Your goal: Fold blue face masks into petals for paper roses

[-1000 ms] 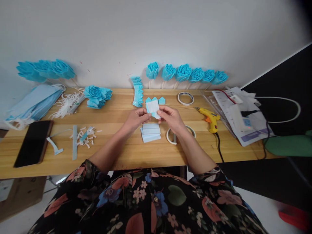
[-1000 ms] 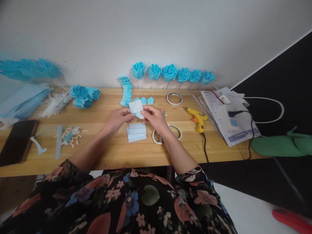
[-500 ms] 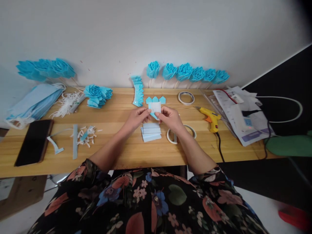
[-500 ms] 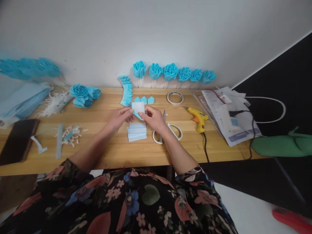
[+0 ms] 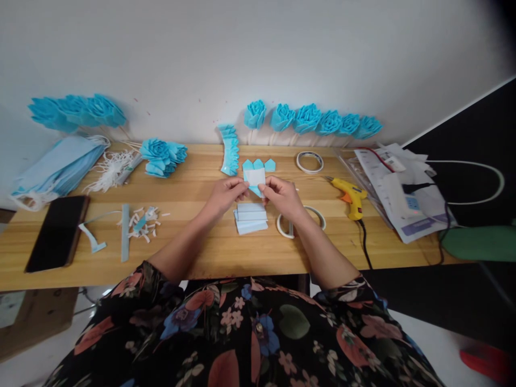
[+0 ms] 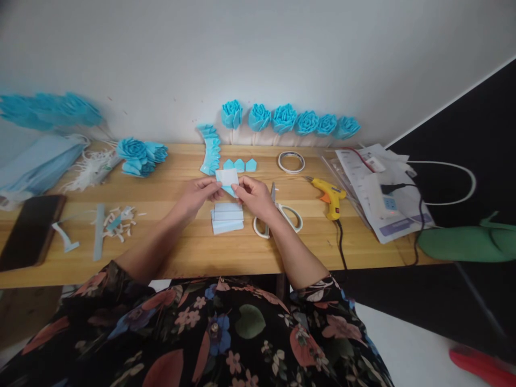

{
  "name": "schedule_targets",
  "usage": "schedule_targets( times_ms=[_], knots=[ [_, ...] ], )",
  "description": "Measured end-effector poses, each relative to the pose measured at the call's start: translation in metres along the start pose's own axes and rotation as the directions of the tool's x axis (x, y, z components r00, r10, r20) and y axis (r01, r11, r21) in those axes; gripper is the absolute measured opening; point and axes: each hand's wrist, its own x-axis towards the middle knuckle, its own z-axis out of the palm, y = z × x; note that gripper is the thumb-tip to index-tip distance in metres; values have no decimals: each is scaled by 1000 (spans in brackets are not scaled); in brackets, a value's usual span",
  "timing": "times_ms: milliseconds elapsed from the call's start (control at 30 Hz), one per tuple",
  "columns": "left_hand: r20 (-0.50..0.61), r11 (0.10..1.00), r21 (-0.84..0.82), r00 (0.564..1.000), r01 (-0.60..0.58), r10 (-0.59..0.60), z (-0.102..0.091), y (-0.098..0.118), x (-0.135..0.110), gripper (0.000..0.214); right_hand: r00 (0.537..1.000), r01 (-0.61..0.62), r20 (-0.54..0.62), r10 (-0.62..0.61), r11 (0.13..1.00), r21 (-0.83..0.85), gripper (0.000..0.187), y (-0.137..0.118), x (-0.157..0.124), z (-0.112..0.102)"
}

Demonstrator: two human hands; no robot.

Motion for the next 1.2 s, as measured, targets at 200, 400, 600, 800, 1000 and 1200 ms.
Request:
schedule_targets(
  times_ms=[200,400,600,800,1000,1200],
  knots=[
    [18,1000,3,1000,5,-5,1,-1,0,33,1000,-5,-23,5,1000,-11,36,-2,-1,1],
    [16,1000,-18,1000,7,-7,5,-2,0,31,1000,-17,-9,18,1000,11,41,-3,-1,0],
    [2,999,-37,1000,-6,6,3,-2,-1,28,999,-49,3,49,987,152,53,-1,-1,-2],
    [-12,999,-45,1000,1,-2,3,-1,0,27,998,-40,52,32,987,155,45,-6,-2,-2],
    [-11,999,-41,1000,2,-3,3,0,-1,30,999,8,31,-9,999,42,40,-8,-2,1],
    [-1,1000,-23,1000,13,-13,3,0,-1,29,999,-24,47,22,999,36,39,-7,-2,-1]
  ],
)
